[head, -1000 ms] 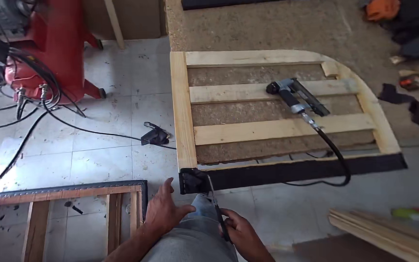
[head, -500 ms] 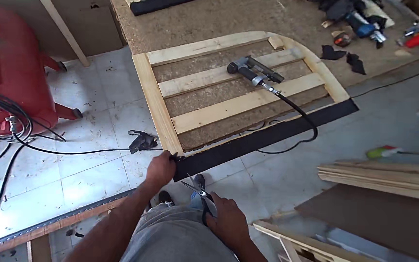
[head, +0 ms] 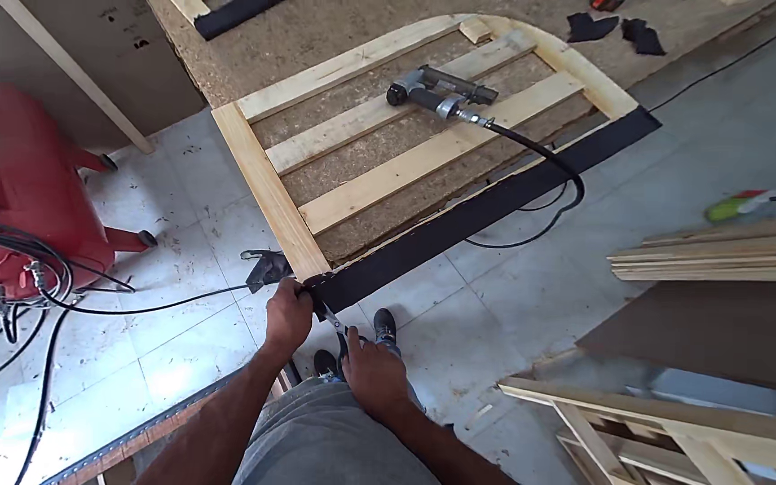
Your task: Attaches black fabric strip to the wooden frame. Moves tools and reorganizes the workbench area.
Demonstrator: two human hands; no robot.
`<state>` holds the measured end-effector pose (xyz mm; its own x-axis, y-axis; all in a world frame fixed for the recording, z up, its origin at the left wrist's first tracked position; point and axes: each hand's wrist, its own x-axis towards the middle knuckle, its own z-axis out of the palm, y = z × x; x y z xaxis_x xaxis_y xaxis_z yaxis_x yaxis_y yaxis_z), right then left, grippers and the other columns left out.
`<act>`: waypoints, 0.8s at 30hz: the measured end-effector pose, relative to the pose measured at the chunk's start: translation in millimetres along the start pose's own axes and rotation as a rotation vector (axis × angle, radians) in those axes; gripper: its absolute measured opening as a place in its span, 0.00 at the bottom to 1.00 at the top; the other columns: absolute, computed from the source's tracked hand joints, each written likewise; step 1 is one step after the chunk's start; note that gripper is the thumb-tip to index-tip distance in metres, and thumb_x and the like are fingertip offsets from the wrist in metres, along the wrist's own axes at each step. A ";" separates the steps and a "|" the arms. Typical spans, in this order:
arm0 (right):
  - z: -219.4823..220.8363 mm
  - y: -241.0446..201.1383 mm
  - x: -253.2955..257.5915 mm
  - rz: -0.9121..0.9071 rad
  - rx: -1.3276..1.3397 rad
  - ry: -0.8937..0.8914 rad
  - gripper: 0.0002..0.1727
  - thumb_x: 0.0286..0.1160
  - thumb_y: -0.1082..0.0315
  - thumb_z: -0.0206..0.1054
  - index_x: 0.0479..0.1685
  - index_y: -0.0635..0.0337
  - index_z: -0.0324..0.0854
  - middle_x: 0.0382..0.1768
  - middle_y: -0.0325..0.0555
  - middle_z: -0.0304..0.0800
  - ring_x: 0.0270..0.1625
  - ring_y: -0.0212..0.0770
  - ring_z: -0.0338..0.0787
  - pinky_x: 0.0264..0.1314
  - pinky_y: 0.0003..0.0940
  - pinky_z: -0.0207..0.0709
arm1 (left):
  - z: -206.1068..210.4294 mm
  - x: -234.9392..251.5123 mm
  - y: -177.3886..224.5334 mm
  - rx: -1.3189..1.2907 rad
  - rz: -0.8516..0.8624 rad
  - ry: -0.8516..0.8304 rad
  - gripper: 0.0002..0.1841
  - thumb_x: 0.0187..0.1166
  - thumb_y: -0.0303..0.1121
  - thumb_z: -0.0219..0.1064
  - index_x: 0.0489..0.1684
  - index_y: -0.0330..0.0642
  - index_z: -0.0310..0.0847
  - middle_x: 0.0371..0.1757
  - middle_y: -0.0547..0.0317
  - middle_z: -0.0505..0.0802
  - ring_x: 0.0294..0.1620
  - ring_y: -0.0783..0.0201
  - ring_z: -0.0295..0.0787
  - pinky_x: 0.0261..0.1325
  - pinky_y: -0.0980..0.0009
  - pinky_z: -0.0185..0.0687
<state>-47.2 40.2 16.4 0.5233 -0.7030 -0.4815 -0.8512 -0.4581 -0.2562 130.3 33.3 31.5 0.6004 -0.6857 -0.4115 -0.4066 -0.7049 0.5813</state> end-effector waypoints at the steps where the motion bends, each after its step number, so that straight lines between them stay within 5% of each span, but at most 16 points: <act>1: -0.3 -2.6 -1.0 0.003 -0.001 0.005 0.30 0.87 0.59 0.52 0.86 0.59 0.68 0.55 0.61 0.92 0.60 0.63 0.91 0.53 0.55 0.85 | 0.9 -0.2 -2.0 -0.012 -0.007 0.020 0.09 0.86 0.32 0.61 0.53 0.39 0.83 0.41 0.46 0.93 0.45 0.48 0.92 0.51 0.42 0.85; 10: -21.4 -23.5 8.9 0.074 0.051 -0.037 0.29 0.86 0.57 0.53 0.83 0.61 0.70 0.59 0.64 0.89 0.65 0.65 0.87 0.60 0.58 0.81 | 10.1 -7.2 -3.7 -0.077 -0.015 0.083 0.07 0.84 0.30 0.63 0.51 0.39 0.84 0.39 0.48 0.93 0.43 0.49 0.92 0.49 0.45 0.85; 16: -20.6 -32.9 13.9 0.049 0.038 -0.028 0.27 0.85 0.68 0.52 0.84 0.65 0.67 0.56 0.62 0.91 0.62 0.63 0.90 0.56 0.55 0.84 | 10.6 -8.9 -6.1 -0.102 -0.024 0.097 0.07 0.84 0.29 0.63 0.49 0.38 0.84 0.36 0.49 0.92 0.38 0.52 0.91 0.46 0.47 0.85; 24: -25.8 -36.4 24.5 0.074 0.044 -0.067 0.31 0.85 0.55 0.53 0.84 0.62 0.67 0.58 0.62 0.90 0.63 0.62 0.88 0.58 0.55 0.82 | 15.7 -9.6 -7.0 -0.144 -0.040 0.091 0.06 0.84 0.30 0.63 0.46 0.39 0.84 0.33 0.51 0.92 0.36 0.54 0.91 0.44 0.49 0.85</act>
<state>-2.3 25.6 35.5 0.4563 -0.6954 -0.5552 -0.8891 -0.3810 -0.2535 116.6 42.0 20.3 0.6769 -0.6338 -0.3744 -0.2825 -0.6933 0.6630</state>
